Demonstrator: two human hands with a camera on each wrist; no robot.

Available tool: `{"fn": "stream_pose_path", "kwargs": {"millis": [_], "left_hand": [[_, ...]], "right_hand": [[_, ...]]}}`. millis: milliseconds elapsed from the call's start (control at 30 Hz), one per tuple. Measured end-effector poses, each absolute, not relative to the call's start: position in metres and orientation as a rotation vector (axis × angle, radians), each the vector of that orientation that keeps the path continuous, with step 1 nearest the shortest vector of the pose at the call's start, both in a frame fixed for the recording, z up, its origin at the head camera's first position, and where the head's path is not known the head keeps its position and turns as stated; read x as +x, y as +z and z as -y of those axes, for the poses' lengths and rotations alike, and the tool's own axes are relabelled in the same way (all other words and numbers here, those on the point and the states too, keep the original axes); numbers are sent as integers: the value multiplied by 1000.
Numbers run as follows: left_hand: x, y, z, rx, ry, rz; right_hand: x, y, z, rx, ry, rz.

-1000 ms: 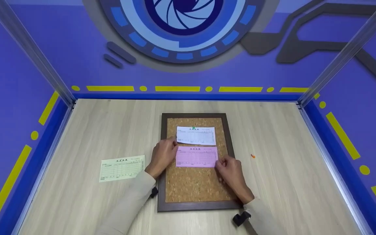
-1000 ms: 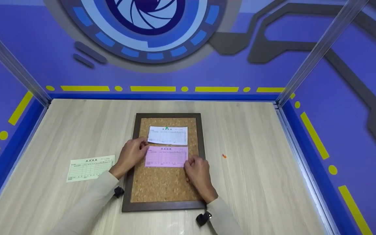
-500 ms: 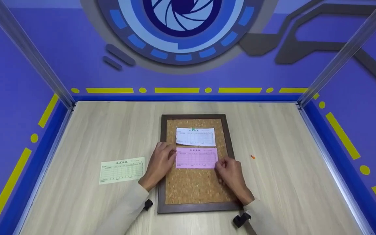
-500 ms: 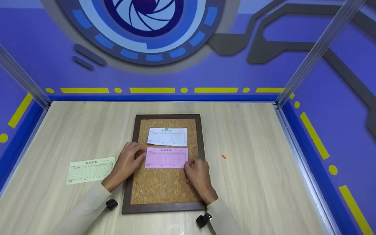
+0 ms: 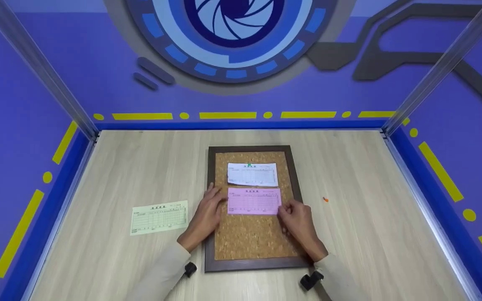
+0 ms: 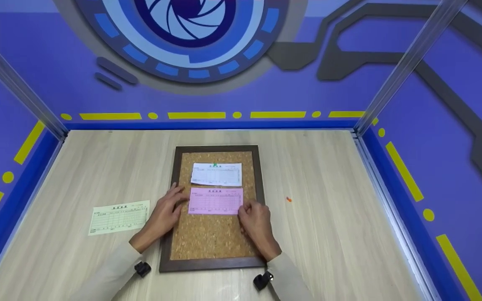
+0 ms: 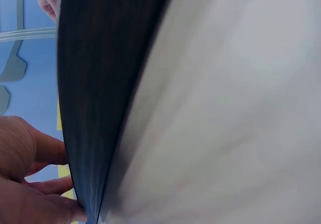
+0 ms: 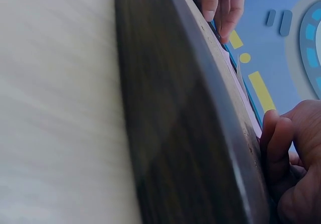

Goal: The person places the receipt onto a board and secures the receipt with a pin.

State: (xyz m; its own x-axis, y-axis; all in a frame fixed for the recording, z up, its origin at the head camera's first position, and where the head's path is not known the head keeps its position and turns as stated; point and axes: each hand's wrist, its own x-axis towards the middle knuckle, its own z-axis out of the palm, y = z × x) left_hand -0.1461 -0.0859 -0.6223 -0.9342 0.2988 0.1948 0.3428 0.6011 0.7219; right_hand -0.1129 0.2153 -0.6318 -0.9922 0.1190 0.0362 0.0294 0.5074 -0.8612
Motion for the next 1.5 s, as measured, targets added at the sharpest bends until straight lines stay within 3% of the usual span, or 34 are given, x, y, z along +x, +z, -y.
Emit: {"fn": "stream_pose_path", "kwargs": {"millis": [500,800,1500], "left_hand": [[-164,-650,94,-708,-1285,2590],[-152,-624,88,-616,-1313,2751],[-156,-627,87,-739,-1133,2921]], "right_hand": [[-110,-636,-215,-131,1505,2623],[-113,-635,-216,-115,1421,2628],[-115,-634,-217,-134,1490,2638]]}}
